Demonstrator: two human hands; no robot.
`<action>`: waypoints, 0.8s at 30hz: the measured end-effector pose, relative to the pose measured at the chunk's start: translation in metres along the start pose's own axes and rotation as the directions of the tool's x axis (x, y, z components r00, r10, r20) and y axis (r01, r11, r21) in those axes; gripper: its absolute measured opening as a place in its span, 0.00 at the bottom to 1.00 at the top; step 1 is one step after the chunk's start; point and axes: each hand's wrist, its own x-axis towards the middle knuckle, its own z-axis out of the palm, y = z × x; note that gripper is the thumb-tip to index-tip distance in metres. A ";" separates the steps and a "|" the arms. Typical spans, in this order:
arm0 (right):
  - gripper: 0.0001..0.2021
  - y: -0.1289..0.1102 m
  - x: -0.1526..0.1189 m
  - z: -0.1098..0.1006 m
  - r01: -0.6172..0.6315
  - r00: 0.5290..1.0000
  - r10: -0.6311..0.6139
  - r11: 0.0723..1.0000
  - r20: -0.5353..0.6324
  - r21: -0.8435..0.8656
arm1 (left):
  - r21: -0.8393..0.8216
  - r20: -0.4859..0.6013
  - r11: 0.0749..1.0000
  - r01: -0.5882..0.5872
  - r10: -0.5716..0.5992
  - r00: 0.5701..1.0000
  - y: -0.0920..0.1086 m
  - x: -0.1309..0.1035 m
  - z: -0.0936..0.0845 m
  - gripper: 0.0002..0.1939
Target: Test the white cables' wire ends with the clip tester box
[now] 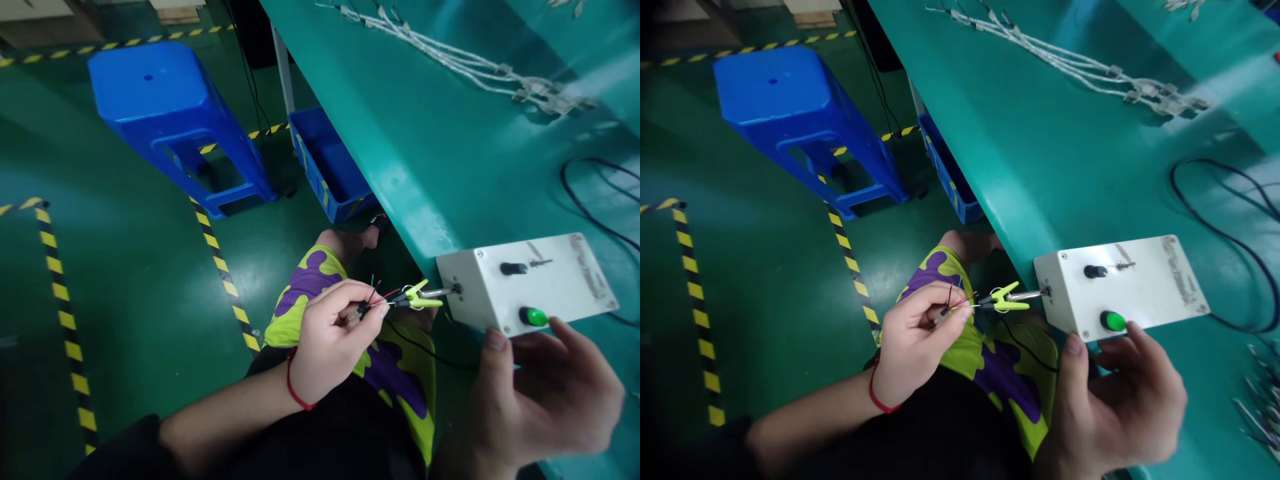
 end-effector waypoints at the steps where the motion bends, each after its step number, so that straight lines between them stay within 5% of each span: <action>1: 0.34 0.003 0.003 0.004 0.065 0.998 -0.065 0.998 -0.021 -0.001 | 0.007 0.003 1.000 0.001 -0.001 1.000 0.000 0.000 0.000 0.01; 6: 0.40 0.010 0.000 0.009 0.084 0.996 -0.086 0.995 0.019 0.061 | 0.032 -0.016 0.999 -0.004 0.005 1.000 0.000 -0.001 0.000 0.02; 11: 0.25 0.006 -0.004 0.010 0.121 0.992 -0.122 0.992 -0.029 -0.021 | 0.044 -0.022 0.999 -0.003 0.004 1.000 -0.002 -0.002 -0.001 0.02; 18: 0.26 0.004 -0.002 0.017 0.090 0.995 -0.090 0.996 -0.039 -0.017 | 0.045 -0.075 0.999 -0.017 0.020 0.997 0.000 -0.003 -0.006 0.02; 24: 0.25 -0.023 -0.018 0.004 0.011 1.000 -0.013 0.995 0.024 0.099 | 0.044 -0.052 0.999 -0.014 0.017 0.999 0.008 -0.008 -0.007 0.02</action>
